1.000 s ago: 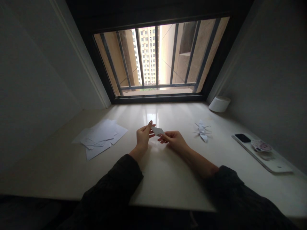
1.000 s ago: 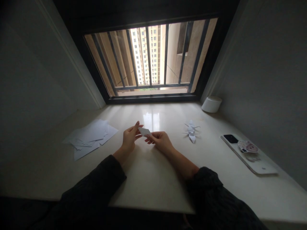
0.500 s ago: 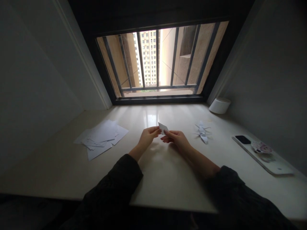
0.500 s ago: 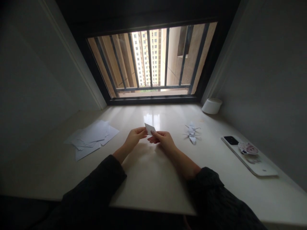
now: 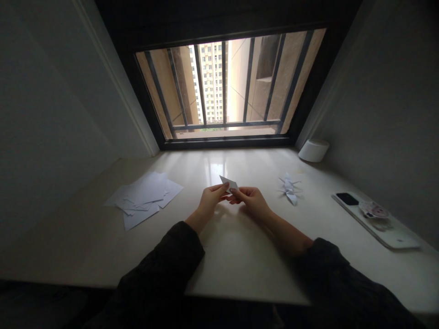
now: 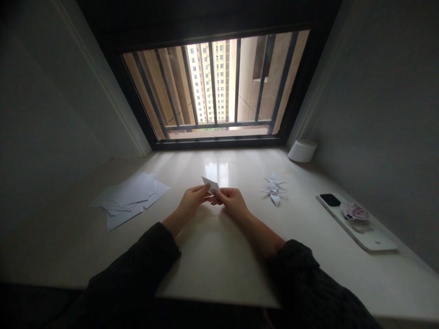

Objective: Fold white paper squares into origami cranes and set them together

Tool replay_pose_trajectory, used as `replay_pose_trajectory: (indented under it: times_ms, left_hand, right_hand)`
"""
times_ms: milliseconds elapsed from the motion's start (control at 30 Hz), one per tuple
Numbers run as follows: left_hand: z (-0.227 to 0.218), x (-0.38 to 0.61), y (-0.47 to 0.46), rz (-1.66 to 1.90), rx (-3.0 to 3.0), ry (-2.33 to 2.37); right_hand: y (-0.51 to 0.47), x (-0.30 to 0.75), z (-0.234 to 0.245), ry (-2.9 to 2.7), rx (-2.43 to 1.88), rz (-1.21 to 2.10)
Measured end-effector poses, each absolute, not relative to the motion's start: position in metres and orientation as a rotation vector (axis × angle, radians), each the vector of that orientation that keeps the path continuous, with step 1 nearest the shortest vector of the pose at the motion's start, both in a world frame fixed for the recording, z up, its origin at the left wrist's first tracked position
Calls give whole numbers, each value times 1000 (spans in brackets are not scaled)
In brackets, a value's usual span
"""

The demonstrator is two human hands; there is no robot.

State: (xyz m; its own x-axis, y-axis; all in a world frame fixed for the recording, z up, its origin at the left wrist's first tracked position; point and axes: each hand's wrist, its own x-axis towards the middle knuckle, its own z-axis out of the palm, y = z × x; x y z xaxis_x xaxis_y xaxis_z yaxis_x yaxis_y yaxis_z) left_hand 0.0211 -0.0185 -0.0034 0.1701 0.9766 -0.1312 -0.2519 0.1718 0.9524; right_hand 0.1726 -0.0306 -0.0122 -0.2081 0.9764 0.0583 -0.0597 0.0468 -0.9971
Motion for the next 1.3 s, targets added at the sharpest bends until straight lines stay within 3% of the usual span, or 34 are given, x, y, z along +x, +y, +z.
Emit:
replay_pose_trajectory:
  times_ms: [1300]
  left_hand:
    - [7,18,-17,1258,731,1073]
  right_hand:
    - [-31,170,-15,-1522,-973,1333]
